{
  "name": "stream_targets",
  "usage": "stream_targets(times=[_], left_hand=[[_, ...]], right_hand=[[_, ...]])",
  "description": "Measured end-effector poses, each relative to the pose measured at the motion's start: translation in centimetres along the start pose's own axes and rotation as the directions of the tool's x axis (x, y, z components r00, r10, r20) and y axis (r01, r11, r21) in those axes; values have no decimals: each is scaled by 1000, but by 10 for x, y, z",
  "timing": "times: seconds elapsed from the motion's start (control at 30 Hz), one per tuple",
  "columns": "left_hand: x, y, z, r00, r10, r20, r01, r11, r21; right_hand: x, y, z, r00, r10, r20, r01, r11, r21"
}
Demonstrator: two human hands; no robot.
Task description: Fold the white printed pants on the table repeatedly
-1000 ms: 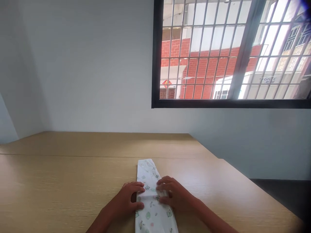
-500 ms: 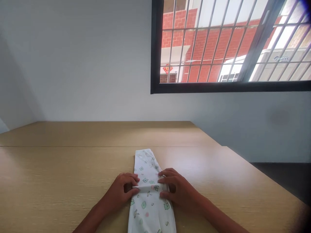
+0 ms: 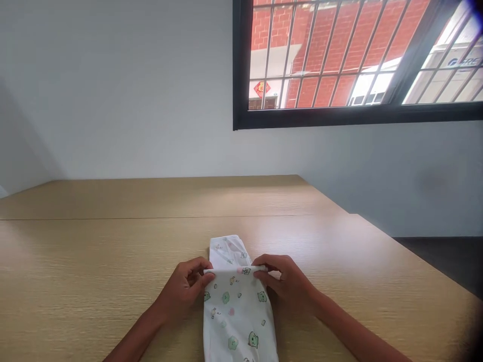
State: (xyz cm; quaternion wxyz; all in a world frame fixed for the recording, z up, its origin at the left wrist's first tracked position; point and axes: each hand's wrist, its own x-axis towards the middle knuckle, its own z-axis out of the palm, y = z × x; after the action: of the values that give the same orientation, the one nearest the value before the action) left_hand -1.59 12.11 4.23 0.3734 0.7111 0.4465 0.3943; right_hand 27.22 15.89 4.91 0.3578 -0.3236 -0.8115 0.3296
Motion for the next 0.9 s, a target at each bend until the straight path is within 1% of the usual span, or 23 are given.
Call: stream_targets(times=[0.07, 0.13, 0.23, 0.27, 0.33, 0.4, 0.43, 0.47, 0.53, 0.6, 0.67, 0.77, 0.83, 0.9], left_hand=[[1, -2, -1, 998, 1, 56, -2, 1000, 25], [1, -3, -2, 994, 30, 104, -37, 997, 70], [-1, 1, -2, 991, 47, 124, -58, 995, 83], [-2, 4, -1, 991, 39, 125, -45, 998, 52], [-4, 10, 1, 989, 28, 145, -15, 996, -88], [-5, 16, 4, 985, 55, 162, -10, 964, -267], [-5, 18, 5, 985, 74, 158, -17, 942, -335], [-5, 19, 6, 985, 89, 150, -28, 930, -367], [-4, 18, 7, 987, 99, 124, -50, 935, -351], [-5, 15, 7, 989, 87, 122, -47, 953, -298], [-6, 12, 5, 987, 66, 145, -25, 964, -266], [-8, 7, 5, 979, 46, 196, 0, 973, -230], [-7, 4, 5, 979, 33, 200, 2, 985, -173], [-7, 3, 6, 983, 23, 183, 0, 992, -123]], right_hand=[[0, -1, 1, 1000, 10, 1, -10, 1000, -8], [-1, -1, 1, 1000, 17, 16, -17, 1000, -20], [-3, -4, 1, 1000, -10, 23, 11, 999, -48], [-4, -7, 1, 1000, -25, 13, 26, 999, -46], [-5, -13, 0, 999, -42, 0, 42, 999, 26], [-4, -20, 0, 999, -33, -11, 35, 986, 166], [-4, -23, 0, 1000, -26, -15, 28, 972, 233], [-4, -25, 0, 1000, -19, -12, 21, 957, 290], [-3, -26, 0, 1000, 1, 5, -3, 937, 350], [-4, -24, -1, 997, 38, 62, -59, 924, 377], [-6, -21, -3, 989, 74, 129, -121, 906, 405], [-9, -18, -7, 969, 75, 237, -170, 895, 412], [-9, -19, -8, 962, 103, 254, -199, 899, 390], [-9, -22, -8, 955, 160, 249, -248, 893, 376]])
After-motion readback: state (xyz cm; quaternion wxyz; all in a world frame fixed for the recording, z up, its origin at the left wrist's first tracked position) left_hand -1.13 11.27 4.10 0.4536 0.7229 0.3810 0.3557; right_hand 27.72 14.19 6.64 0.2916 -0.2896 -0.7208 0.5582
